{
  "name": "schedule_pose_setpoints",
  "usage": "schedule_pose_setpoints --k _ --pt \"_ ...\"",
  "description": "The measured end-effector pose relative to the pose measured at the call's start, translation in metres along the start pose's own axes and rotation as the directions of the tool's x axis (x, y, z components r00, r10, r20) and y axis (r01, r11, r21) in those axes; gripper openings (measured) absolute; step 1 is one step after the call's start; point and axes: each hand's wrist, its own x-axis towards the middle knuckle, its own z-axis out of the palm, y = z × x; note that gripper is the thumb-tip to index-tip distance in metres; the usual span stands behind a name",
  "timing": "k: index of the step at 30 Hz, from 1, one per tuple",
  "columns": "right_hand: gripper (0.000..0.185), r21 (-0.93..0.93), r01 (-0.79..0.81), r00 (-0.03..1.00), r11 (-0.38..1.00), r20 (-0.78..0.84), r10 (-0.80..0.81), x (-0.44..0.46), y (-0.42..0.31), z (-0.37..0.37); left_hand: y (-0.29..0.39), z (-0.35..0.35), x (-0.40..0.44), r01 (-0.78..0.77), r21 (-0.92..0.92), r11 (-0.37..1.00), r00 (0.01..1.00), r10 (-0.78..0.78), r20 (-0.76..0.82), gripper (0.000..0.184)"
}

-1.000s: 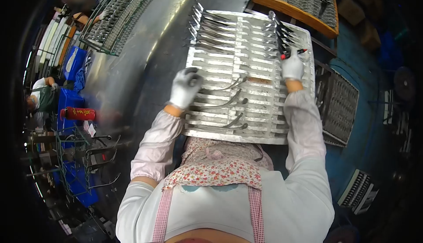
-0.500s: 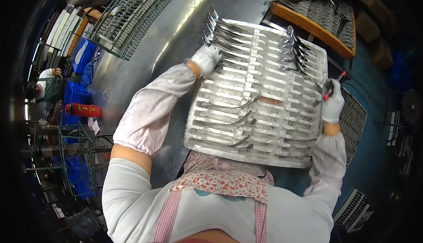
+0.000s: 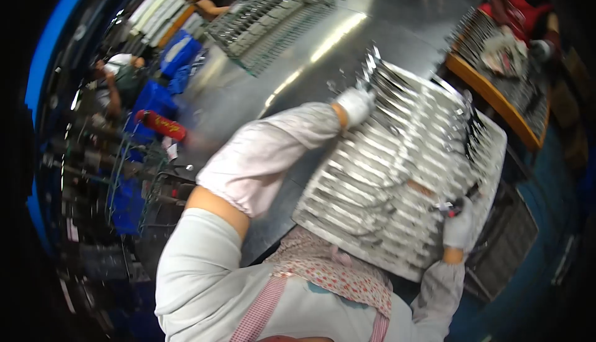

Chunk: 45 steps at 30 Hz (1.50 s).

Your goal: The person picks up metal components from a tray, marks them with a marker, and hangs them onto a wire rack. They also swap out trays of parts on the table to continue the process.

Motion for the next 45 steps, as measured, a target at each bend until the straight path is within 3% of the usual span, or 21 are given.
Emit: schedule_pose_setpoints --k 2,4,5,8,9,13,16,17,20,24,26,28,31,34,36,38,39,40,41,42,45 --pt "0.047 -0.263 -0.089 0.961 0.961 -0.275 0.014 -0.001 0.006 0.009 -0.013 0.039 0.006 -0.128 -0.135 0.983 0.991 0.120 -0.066 0.021" --pt "0.052 -0.267 -0.408 0.908 0.873 -0.219 0.357 0.002 0.011 0.019 -0.008 0.041 0.013 0.186 -0.484 0.855 0.973 -0.230 -0.033 0.024" --pt "0.053 -0.271 -0.435 0.900 0.859 -0.163 0.404 0.001 0.010 0.025 -0.008 0.038 0.013 0.225 -0.544 0.809 0.959 -0.282 -0.023 0.028" --pt "0.059 -0.173 -0.502 0.864 0.847 -0.146 0.482 0.003 0.015 0.037 -0.016 0.027 0.017 0.263 -0.502 0.824 0.945 -0.325 -0.039 0.028" --pt "0.060 -0.149 -0.496 0.863 0.855 -0.191 0.467 0.004 0.020 0.041 -0.020 0.008 0.019 0.266 -0.529 0.806 0.960 -0.270 0.071 0.025" --pt "0.062 -0.148 -0.514 0.834 0.845 -0.315 0.452 0.001 0.006 0.050 -0.023 0.006 0.037 0.144 -0.428 0.892 0.976 -0.199 -0.085 0.022" --pt "0.064 -0.265 -0.597 0.799 0.757 -0.285 0.530 0.004 -0.011 0.046 -0.022 0.008 0.052 0.204 -0.331 0.921 0.979 -0.190 0.074 0.024" --pt "0.064 -0.261 -0.593 0.802 0.762 -0.271 0.532 0.005 -0.011 0.045 -0.023 0.010 0.058 0.148 -0.170 0.974 0.981 -0.123 0.150 0.027" --pt "0.061 -0.223 -0.566 0.818 0.794 -0.276 0.505 0.005 -0.002 0.047 -0.024 0.022 0.070 0.048 -0.063 0.997 0.982 -0.035 0.186 0.025" --pt "0.056 -0.201 -0.585 0.802 0.786 -0.287 0.524 0.006 -0.003 0.049 -0.024 0.126 0.137 0.151 -0.133 0.980 0.987 -0.141 0.076 0.021" --pt "0.050 -0.233 -0.616 0.774 0.752 -0.355 0.524 0.006 -0.023 0.044 -0.015 0.026 0.072 0.173 -0.124 0.977 0.958 -0.137 0.250 0.020" --pt "0.047 -0.153 -0.613 0.776 0.775 -0.298 0.556 0.007 -0.005 0.048 -0.020 0.056 0.063 0.160 -0.120 0.980 0.977 -0.140 0.161 0.013" --pt "0.050 -0.103 -0.593 0.791 0.799 -0.260 0.553 0.007 -0.010 0.044 -0.003 0.003 0.011 0.245 -0.042 0.969 0.967 -0.247 -0.065 0.016" --pt "0.050 -0.070 -0.533 0.819 0.843 -0.294 0.493 0.004 0.004 0.050 -0.003 -0.029 -0.037 0.384 -0.281 0.879 0.880 -0.441 -0.177 0.016" --pt "0.052 -0.062 -0.533 0.822 0.844 -0.275 0.499 0.005 0.006 0.049 0.003 -0.035 -0.076 0.298 -0.579 0.759 0.765 -0.552 -0.331 0.017" --pt "0.057 -0.035 -0.530 0.818 0.847 -0.284 0.500 0.009 0.000 0.043 0.022 -0.081 -0.124 0.326 -0.906 0.270 0.794 -0.599 0.107 0.019" --pt "0.056 0.072 -0.501 0.818 0.863 -0.285 0.499 0.015 0.016 0.048 0.037 -0.088 -0.144 0.233 -0.971 -0.056 0.777 -0.590 0.221 0.020" --pt "0.055 0.176 -0.466 0.819 0.867 -0.283 0.498 0.022 0.037 0.053 0.052 -0.092 -0.165 0.123 -0.917 -0.380 0.770 -0.546 0.330 0.022" --pt "0.047 0.538 -0.545 0.724 0.643 -0.085 0.684 0.029 0.047 0.052 0.067 -0.098 -0.186 0.103 -0.830 -0.549 0.775 -0.479 0.413 0.025" --pt "0.048 0.585 -0.441 0.766 0.681 -0.150 0.625 0.025 0.047 0.049 0.080 -0.104 -0.204 0.081 -0.714 -0.696 0.783 -0.399 0.478 0.029" --pt "0.047 0.687 -0.076 0.850 0.722 -0.334 0.407 0.002 0.031 0.024 0.112 -0.089 -0.241 0.021 -0.516 -0.857 0.822 -0.279 0.496 0.032"
